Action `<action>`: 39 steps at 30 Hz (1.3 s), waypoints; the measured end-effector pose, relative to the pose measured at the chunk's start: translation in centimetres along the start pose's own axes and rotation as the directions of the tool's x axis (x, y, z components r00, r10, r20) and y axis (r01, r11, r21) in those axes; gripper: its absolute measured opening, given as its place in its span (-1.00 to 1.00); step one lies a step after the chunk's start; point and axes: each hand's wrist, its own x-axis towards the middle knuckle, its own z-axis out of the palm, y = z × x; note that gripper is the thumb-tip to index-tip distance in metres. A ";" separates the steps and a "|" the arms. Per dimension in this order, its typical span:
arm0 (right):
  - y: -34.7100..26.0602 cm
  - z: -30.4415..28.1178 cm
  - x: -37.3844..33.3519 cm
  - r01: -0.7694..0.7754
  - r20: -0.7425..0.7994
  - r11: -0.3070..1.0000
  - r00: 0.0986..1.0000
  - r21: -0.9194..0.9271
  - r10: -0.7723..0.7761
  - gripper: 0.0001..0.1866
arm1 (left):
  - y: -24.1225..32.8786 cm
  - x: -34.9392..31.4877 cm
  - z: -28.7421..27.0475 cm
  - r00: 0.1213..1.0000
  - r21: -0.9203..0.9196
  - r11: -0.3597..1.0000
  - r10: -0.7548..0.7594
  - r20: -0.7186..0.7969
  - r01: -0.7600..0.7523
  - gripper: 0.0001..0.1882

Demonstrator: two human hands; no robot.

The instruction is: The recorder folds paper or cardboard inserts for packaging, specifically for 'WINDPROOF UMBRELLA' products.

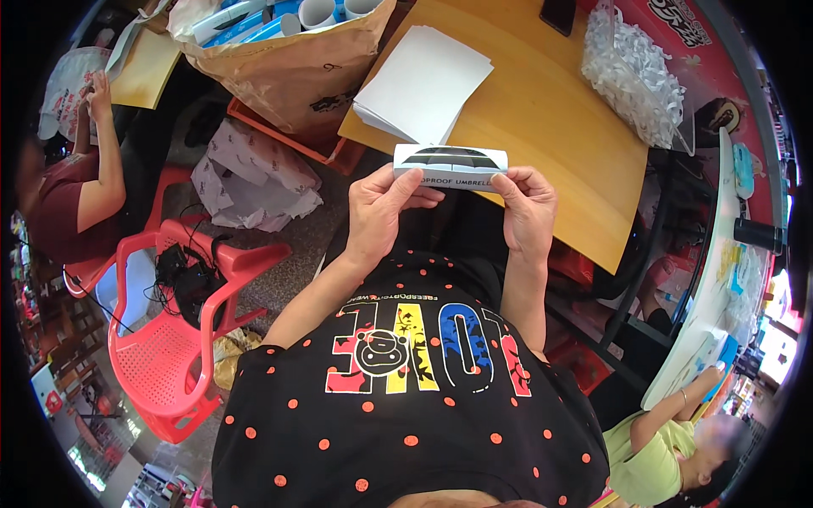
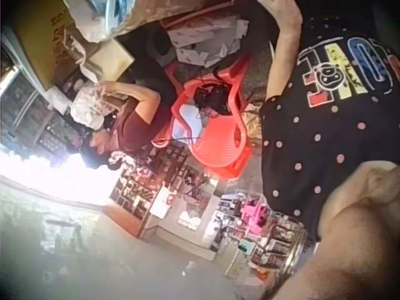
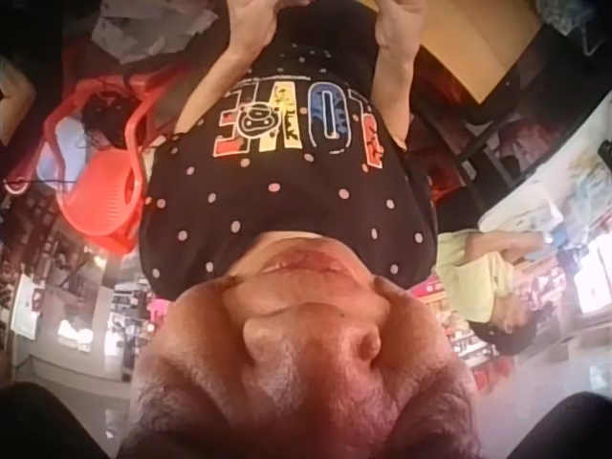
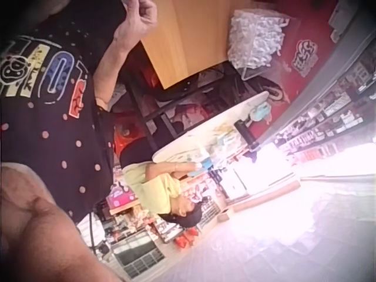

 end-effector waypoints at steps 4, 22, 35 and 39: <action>0.2 0.1 -0.1 -0.027 -0.014 0.999 1.000 -0.028 0.027 -0.91 | -0.4 -0.1 -0.3 0.999 0.021 0.999 0.046 -0.002 -0.046 -0.72; 0.1 2.1 -0.6 -0.241 0.070 0.969 0.969 0.047 0.237 -0.82 | -0.5 -0.2 -0.4 1.000 0.113 0.993 0.018 0.012 -0.019 -0.72; 0.9 1.3 0.3 -0.232 0.052 0.972 0.972 0.030 0.230 -0.84 | -0.8 -0.2 0.0 0.998 0.239 0.971 -0.008 0.062 -0.007 -0.78; 1.2 1.0 0.2 -0.238 0.052 0.969 0.971 0.068 0.235 -0.82 | -0.9 0.0 -0.1 0.998 0.145 0.988 -0.050 0.040 0.043 -0.79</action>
